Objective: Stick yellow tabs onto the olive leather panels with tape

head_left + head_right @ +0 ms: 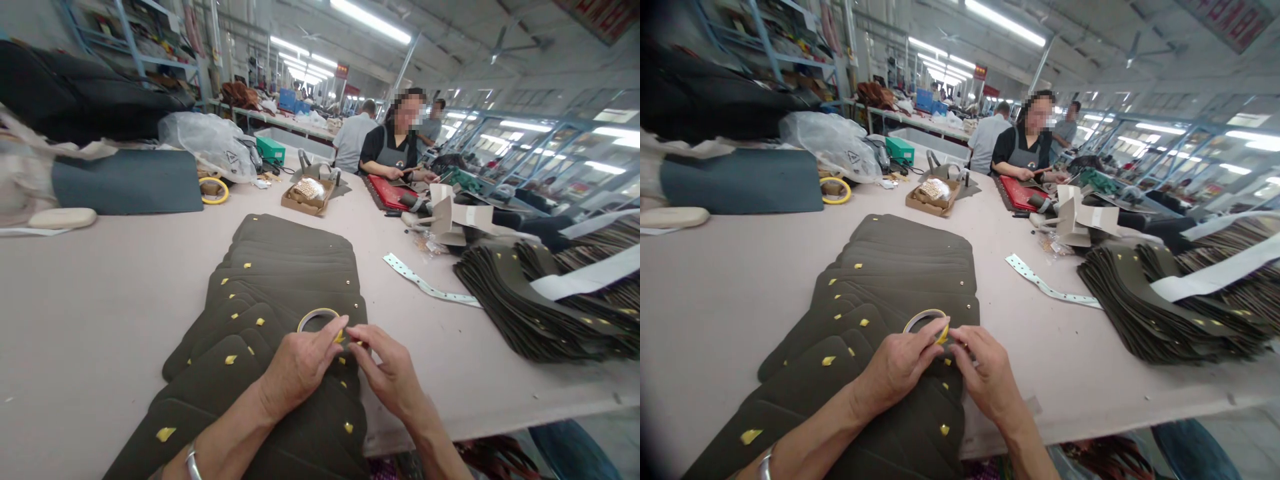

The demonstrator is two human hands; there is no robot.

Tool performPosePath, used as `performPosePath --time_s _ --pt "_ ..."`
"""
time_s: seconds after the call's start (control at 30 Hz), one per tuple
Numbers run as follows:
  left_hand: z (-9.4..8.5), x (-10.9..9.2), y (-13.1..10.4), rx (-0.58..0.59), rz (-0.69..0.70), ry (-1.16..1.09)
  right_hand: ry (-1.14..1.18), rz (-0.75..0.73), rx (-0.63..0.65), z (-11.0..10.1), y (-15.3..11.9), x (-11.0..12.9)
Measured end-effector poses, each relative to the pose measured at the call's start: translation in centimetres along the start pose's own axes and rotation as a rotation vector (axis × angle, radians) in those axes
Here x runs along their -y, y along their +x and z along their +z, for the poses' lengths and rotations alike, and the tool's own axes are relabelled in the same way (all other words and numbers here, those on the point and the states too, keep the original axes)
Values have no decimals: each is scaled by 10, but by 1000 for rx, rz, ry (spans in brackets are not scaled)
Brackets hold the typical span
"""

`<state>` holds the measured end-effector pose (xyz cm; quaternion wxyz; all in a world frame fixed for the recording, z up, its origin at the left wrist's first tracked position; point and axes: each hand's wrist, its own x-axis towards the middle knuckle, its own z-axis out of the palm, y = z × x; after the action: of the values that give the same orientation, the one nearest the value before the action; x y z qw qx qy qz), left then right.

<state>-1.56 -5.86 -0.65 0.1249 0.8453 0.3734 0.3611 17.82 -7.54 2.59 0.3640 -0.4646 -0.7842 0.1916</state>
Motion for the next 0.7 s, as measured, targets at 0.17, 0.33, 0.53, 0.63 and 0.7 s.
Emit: performPosePath --time_s 0.17,0.33,0.53,0.63,0.7 --pt "1 -1 0 -3 26 6 -93 -119 17 14 5 3" --pt "-1 -4 3 31 -25 -65 -180 -157 -33 21 5 -3" --pt "-2 -5 6 46 -74 -2 -184 -104 -114 25 2 -3" --pt "-2 -5 6 35 -70 52 -36 95 -125 29 3 3" --pt "-2 -6 4 -1 -51 44 152 304 -130 32 6 3"
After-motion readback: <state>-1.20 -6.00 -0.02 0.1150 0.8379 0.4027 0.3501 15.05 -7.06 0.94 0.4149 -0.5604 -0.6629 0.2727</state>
